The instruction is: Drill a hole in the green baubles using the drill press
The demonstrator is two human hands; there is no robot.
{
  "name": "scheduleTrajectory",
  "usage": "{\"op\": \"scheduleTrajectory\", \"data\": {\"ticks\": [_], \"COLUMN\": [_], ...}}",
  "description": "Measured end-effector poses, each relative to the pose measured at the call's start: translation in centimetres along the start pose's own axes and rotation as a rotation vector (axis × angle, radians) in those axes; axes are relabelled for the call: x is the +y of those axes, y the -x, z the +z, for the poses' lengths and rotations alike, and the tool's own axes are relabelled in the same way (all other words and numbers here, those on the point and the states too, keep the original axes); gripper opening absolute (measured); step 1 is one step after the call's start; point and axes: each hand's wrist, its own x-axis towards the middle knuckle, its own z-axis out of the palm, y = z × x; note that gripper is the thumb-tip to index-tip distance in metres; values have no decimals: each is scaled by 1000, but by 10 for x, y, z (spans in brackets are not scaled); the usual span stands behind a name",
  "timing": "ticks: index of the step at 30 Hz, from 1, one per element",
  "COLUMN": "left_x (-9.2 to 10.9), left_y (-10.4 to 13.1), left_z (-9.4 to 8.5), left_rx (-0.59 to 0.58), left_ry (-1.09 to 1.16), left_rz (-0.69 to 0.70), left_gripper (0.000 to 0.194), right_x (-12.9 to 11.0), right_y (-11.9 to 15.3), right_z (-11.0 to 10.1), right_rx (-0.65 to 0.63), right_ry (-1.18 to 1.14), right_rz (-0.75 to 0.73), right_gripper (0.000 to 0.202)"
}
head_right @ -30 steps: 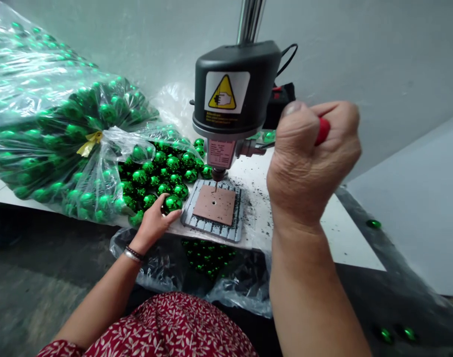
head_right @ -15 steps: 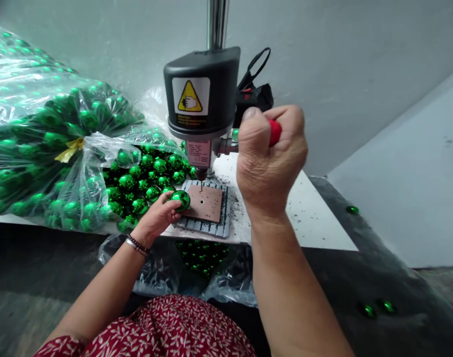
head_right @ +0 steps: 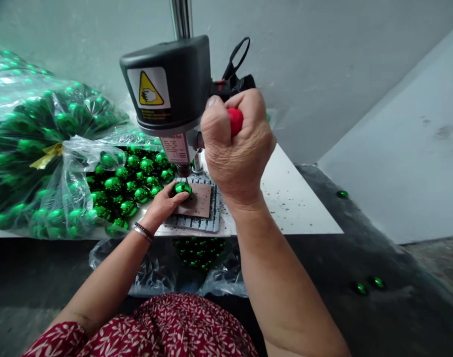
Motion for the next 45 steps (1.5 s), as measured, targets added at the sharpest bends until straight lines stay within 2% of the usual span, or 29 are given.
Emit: {"op": "scheduleTrajectory", "data": {"ticks": [7,13,30,45], "left_x": [9,13,2,-2], "left_y": [-1,1,4,4], "left_z": [3,10,17,18], "left_rx": [-9,11,33,37], "left_ry": [-229,-439,-349,-328], "left_rz": [-6,105,102,141], "left_gripper": [65,64,63,63], "right_x": [1,1,18,30], "right_y": [2,2,24,45], "right_z": [0,-2,-8,-3], "right_rx": [14,6,21,127], "right_ry": [-24,-30,-51,-9], "right_rz": [-20,-13,-74,-99], "right_gripper": [29,28,28,23]}}
